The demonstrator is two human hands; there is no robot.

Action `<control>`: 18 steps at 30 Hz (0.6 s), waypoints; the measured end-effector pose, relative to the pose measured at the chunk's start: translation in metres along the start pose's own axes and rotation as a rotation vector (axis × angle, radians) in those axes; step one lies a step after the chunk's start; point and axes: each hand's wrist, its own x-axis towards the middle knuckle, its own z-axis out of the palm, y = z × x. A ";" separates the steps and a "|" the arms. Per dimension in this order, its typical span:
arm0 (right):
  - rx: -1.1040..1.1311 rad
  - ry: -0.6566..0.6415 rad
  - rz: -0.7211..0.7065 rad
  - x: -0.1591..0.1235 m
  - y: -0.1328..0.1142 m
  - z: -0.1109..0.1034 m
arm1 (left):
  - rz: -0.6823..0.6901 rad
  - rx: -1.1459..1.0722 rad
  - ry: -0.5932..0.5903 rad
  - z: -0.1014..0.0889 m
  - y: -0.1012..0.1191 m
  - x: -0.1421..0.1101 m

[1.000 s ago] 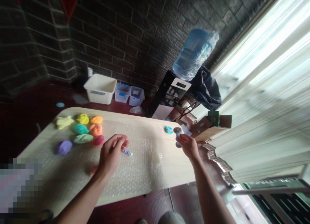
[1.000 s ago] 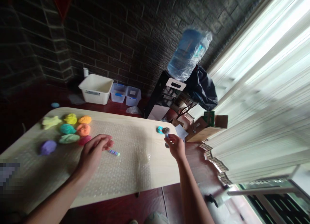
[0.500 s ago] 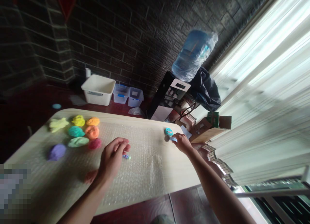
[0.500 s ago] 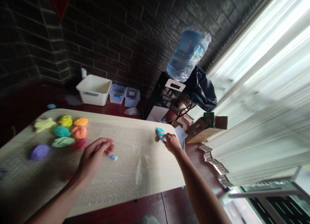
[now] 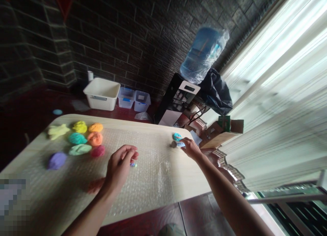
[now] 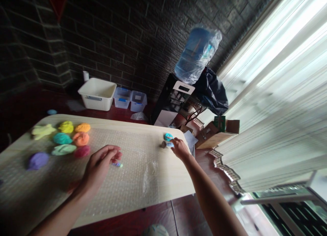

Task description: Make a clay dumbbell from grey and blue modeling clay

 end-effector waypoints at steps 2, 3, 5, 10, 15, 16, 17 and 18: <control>0.044 0.029 0.002 -0.006 0.002 -0.004 | 0.010 0.005 0.003 -0.002 -0.002 0.001; 0.069 0.048 0.006 -0.009 0.003 -0.008 | 0.013 0.007 0.004 -0.003 -0.003 0.002; 0.130 0.100 0.019 -0.019 0.001 -0.015 | 0.014 0.006 0.003 -0.004 -0.004 0.002; 0.355 0.311 0.094 -0.055 -0.031 -0.028 | 0.085 0.018 0.034 -0.009 0.001 0.002; 0.747 0.354 0.128 -0.080 -0.120 -0.029 | 0.119 0.077 0.115 -0.022 0.017 0.002; 0.828 0.343 0.122 -0.079 -0.141 -0.029 | 0.127 0.082 0.143 -0.025 0.021 0.002; 0.907 0.332 0.110 -0.077 -0.164 -0.028 | 0.136 0.087 0.172 -0.030 0.025 0.003; 0.981 0.324 0.097 -0.073 -0.185 -0.028 | 0.141 0.093 0.200 -0.035 0.030 0.003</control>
